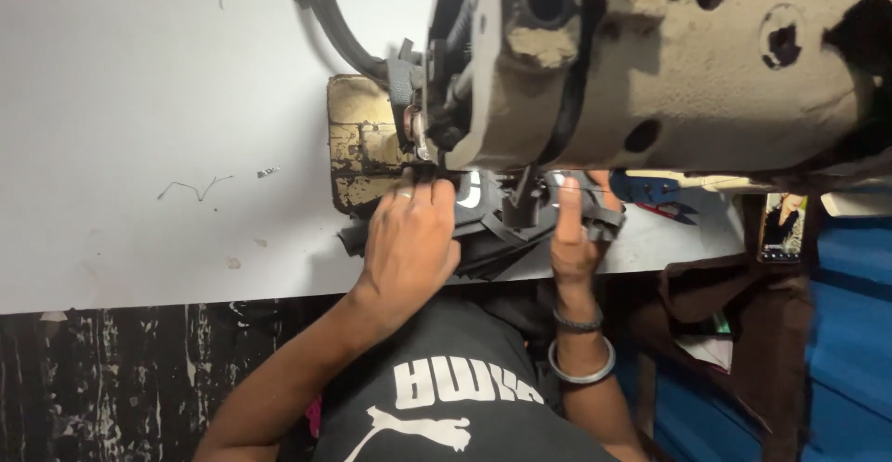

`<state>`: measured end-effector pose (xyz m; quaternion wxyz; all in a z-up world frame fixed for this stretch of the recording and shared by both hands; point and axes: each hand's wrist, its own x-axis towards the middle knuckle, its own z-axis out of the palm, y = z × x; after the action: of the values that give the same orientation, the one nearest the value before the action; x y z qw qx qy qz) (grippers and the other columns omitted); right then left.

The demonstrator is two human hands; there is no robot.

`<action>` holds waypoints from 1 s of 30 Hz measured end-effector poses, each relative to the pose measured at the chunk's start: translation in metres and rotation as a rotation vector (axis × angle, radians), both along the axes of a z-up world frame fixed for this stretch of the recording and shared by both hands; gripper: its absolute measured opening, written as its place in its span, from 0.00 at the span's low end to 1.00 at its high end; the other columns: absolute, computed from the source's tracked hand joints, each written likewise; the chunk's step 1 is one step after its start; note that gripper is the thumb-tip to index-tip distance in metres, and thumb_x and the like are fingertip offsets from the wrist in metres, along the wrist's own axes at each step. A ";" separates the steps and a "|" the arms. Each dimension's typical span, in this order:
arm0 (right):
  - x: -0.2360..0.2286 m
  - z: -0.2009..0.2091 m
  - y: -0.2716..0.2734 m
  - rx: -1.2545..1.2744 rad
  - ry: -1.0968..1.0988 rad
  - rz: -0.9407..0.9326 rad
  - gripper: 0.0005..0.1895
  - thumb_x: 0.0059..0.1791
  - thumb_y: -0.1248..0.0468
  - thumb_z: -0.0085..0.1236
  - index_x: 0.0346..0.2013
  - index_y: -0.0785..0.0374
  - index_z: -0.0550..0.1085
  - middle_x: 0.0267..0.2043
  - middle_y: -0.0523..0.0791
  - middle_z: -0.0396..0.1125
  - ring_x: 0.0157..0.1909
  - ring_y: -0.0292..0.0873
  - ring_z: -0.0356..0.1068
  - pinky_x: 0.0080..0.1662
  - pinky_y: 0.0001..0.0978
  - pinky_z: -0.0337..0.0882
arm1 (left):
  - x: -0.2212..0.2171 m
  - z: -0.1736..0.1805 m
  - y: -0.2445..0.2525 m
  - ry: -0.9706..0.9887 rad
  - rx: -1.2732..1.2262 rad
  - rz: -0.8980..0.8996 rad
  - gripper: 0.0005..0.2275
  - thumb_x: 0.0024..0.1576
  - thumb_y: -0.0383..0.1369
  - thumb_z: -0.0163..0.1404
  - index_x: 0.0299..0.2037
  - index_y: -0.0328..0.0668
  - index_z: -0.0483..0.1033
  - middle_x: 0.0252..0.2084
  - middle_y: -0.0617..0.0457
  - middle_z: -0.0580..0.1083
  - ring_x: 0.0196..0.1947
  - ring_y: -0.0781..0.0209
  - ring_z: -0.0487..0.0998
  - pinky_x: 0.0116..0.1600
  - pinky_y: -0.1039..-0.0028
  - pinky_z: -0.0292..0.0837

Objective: Sewing together various components of shoe straps and uppers using an industrial sewing machine.

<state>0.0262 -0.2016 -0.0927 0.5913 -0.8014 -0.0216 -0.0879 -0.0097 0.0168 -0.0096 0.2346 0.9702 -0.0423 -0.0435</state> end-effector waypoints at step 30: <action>-0.135 0.107 0.083 0.077 0.119 0.317 0.23 0.53 0.73 0.60 0.63 0.76 0.68 0.56 0.48 0.71 0.55 0.37 0.71 0.57 0.26 0.71 | -0.152 0.007 0.079 -0.068 -0.729 -0.248 0.08 0.57 0.30 0.59 0.44 0.39 0.78 0.41 0.51 0.77 0.44 0.55 0.77 0.50 0.65 0.72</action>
<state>-0.1092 -0.1191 0.0142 0.6284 -0.7683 -0.1093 0.0535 -0.1613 0.0962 -0.0029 0.5553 0.8117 -0.1795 -0.0215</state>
